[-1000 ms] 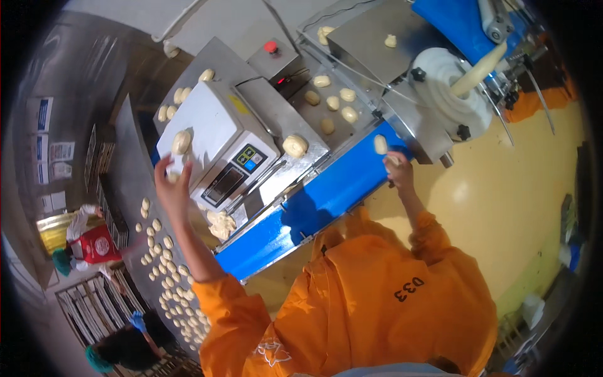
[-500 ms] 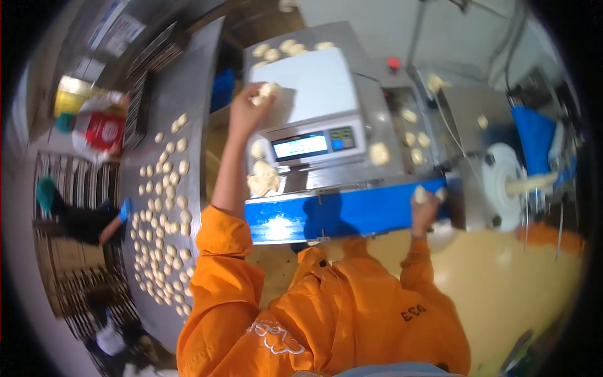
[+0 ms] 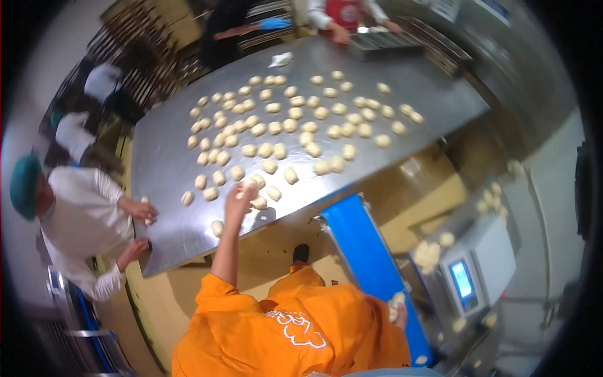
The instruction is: The person stands at a stainless steel workstation in a commercial bakery, picking up small dough balls from a conveyor belt. They place each dough ball onto a digital scale to check its weight, then transfer it to a large metal table where other workers are arranging the dough.
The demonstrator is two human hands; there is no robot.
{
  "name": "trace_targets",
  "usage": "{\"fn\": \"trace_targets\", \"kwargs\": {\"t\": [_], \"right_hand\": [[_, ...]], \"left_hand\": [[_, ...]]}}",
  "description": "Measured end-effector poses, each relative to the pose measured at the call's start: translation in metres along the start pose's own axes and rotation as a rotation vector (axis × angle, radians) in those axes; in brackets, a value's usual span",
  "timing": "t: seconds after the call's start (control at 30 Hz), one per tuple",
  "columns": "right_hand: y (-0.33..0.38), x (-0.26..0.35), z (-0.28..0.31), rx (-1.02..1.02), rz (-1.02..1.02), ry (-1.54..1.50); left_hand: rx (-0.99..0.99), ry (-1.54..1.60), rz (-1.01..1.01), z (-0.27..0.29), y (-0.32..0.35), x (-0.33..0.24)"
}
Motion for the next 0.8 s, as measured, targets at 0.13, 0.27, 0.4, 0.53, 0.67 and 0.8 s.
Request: {"fn": "trace_targets", "kwargs": {"t": [0.13, 0.27, 0.4, 0.53, 0.67, 0.8], "right_hand": [[-0.094, 0.084, -0.205, 0.417, -0.034, 0.296], [-0.182, 0.109, -0.364, 0.859, 0.115, 0.488], [-0.188, 0.126, -0.563, 1.314, 0.411, 0.837], [-0.149, 0.100, -0.688, 1.493, 0.585, 0.894], [-0.119, 0.051, -0.775, 1.513, 0.797, 0.915], [-0.135, -0.032, -0.816, 1.517, 0.932, 1.293]], "left_hand": [[-0.399, -0.044, 0.063, 0.124, 0.007, 0.012], [-0.356, -0.482, 0.182, 0.178, 0.001, 0.099], [-0.370, -0.537, 0.356, 0.188, 0.013, 0.123], [-0.300, -0.426, 0.227, 0.206, 0.018, 0.124], [-0.363, -0.325, 0.142, 0.226, 0.036, 0.134], [-0.460, -0.266, 0.118, 0.224, 0.066, 0.146]]}}
Point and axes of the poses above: each hand's wrist, its own y-axis away from the middle knuckle, its own z-axis out of the back of the hand, x = y × z, the point moved 3 cm from there along -y, towards the middle knuckle, and after that the axes turned 14 degrees about x, right-handed, at the moved point
